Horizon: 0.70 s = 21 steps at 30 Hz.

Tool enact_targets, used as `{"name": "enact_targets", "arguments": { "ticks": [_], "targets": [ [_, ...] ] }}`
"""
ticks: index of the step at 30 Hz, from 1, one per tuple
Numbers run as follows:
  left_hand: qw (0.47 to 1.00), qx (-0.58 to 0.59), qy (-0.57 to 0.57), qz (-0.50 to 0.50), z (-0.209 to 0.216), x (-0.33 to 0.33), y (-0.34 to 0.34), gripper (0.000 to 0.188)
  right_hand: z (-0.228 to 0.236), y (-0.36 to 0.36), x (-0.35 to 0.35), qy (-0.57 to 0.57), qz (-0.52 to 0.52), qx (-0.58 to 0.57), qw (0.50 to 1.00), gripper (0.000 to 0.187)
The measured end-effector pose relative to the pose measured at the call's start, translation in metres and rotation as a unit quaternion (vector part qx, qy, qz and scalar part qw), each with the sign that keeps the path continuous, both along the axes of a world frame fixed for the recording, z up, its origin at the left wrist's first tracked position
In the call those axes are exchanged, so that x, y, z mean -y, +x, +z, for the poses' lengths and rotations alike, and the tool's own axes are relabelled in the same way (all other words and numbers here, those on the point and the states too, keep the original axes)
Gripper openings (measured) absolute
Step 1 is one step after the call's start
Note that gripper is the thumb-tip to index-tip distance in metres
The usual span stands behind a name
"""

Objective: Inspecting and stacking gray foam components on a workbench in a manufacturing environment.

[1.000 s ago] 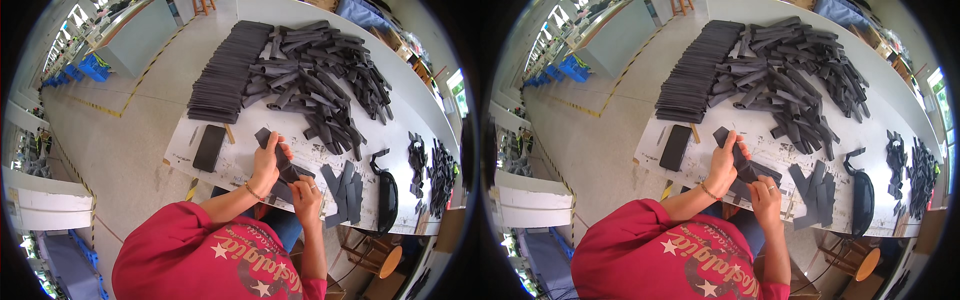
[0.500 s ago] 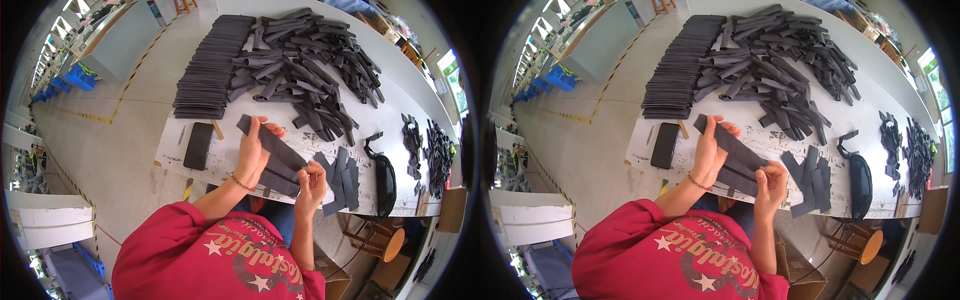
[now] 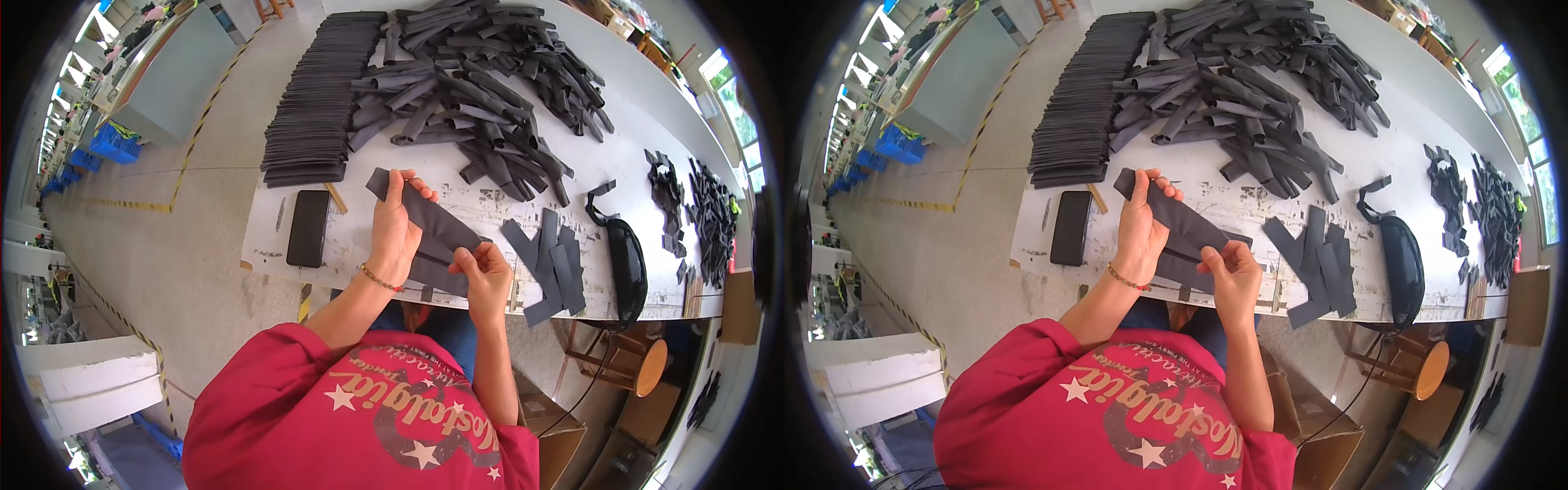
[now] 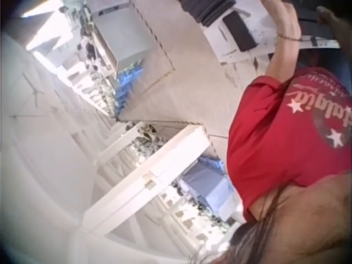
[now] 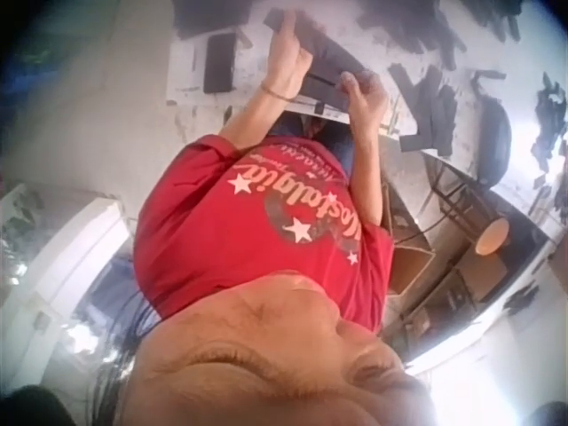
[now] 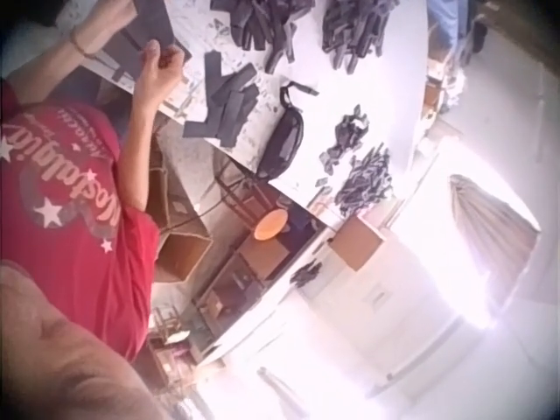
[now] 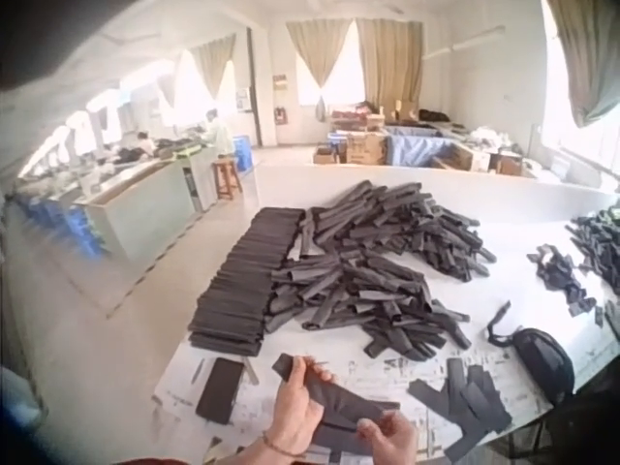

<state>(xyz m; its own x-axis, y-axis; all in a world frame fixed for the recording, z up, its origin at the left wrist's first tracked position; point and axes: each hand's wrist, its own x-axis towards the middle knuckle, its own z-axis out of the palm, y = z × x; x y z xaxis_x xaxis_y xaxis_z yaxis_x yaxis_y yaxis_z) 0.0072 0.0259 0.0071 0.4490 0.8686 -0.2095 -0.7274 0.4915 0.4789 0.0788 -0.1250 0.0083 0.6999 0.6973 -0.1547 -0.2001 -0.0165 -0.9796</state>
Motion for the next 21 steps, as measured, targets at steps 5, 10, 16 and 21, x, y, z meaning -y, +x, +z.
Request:
{"name": "enact_targets", "arguments": {
  "ticks": [5, 10, 16, 21],
  "targets": [
    [0.994, 0.082, -0.053, -0.041, -0.013, -0.003, -0.002, 0.027, 0.000, 0.007, 0.009, 0.014, -0.019, -0.060, 0.998, 0.013],
    [0.998, 0.056, -0.012, -0.036, -0.005, 0.005, -0.001, 0.029, 0.015, 0.004, 0.001, 0.011, -0.038, -0.057, 0.998, 0.019],
    [0.995, -0.089, 0.009, -0.052, 0.004, 0.010, -0.014, 0.027, -0.011, 0.022, 0.013, 0.007, -0.057, 0.030, 0.998, 0.019],
    [0.907, -0.371, 0.173, -0.102, -0.013, 0.018, -0.070, 0.016, -0.017, 0.019, 0.050, -0.094, -0.020, 0.125, 0.988, 0.019]
  ]
}}
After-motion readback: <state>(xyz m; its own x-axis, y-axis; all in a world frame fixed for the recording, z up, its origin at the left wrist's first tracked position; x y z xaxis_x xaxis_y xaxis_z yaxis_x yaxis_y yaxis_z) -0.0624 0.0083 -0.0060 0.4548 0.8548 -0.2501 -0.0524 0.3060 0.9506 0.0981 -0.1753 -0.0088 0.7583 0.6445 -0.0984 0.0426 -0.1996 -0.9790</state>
